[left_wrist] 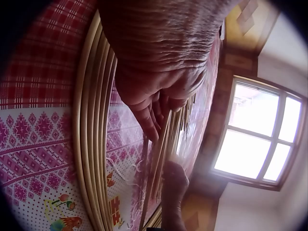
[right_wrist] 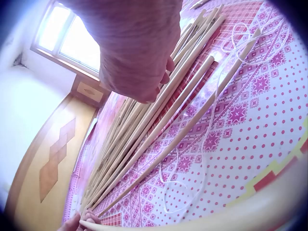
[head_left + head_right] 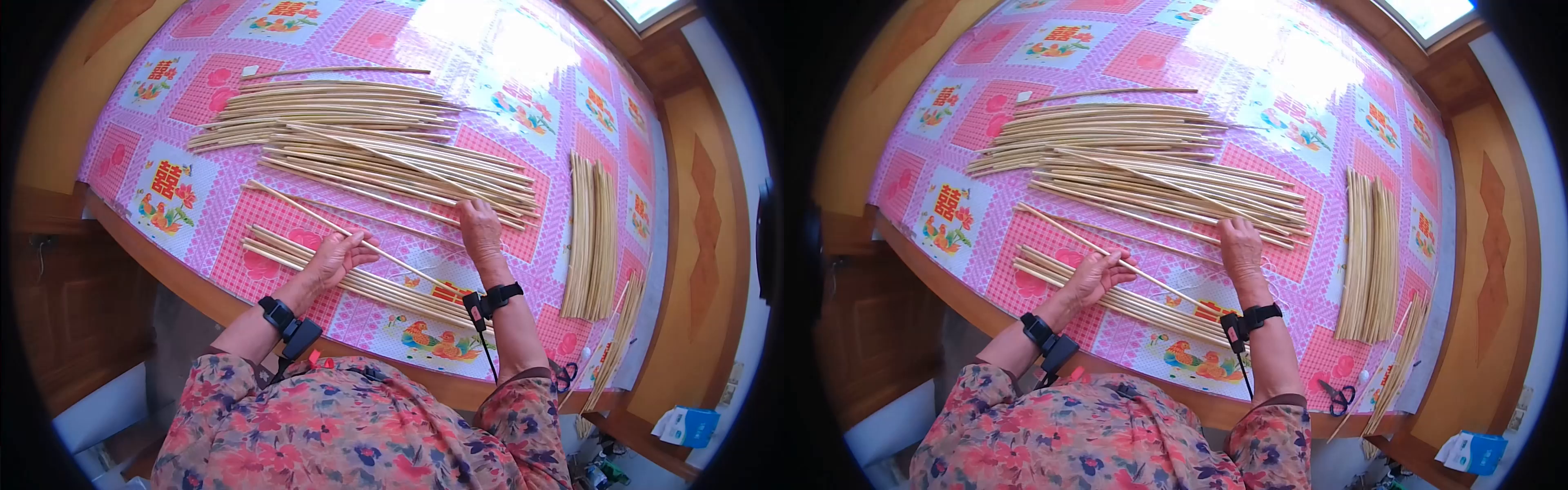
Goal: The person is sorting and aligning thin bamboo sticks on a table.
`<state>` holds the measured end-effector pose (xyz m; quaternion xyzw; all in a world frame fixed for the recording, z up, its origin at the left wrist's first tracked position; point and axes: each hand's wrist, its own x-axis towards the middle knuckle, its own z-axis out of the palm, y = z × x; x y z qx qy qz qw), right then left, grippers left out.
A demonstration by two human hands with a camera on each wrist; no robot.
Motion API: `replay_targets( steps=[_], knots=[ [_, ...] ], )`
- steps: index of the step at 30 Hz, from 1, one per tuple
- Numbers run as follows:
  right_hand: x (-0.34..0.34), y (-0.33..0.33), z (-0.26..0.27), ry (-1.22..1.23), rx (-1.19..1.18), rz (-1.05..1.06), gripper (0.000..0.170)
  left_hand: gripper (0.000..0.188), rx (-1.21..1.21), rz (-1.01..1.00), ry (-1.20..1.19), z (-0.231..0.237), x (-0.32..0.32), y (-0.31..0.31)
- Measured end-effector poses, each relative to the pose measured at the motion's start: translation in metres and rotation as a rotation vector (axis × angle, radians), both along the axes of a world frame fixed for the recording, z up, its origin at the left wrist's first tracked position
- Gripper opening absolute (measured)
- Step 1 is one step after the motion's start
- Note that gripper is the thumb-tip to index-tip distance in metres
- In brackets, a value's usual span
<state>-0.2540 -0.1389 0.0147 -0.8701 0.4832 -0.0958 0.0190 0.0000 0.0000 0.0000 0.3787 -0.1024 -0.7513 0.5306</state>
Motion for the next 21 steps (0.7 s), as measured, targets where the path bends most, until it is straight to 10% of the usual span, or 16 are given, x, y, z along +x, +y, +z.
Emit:
replay_targets(
  steps=[21],
  knots=[
    [0.006,0.01,0.004,0.026,-0.029,0.227,0.005,0.026,-0.002,0.05,-0.021,0.0,0.01,0.008]
  ],
)
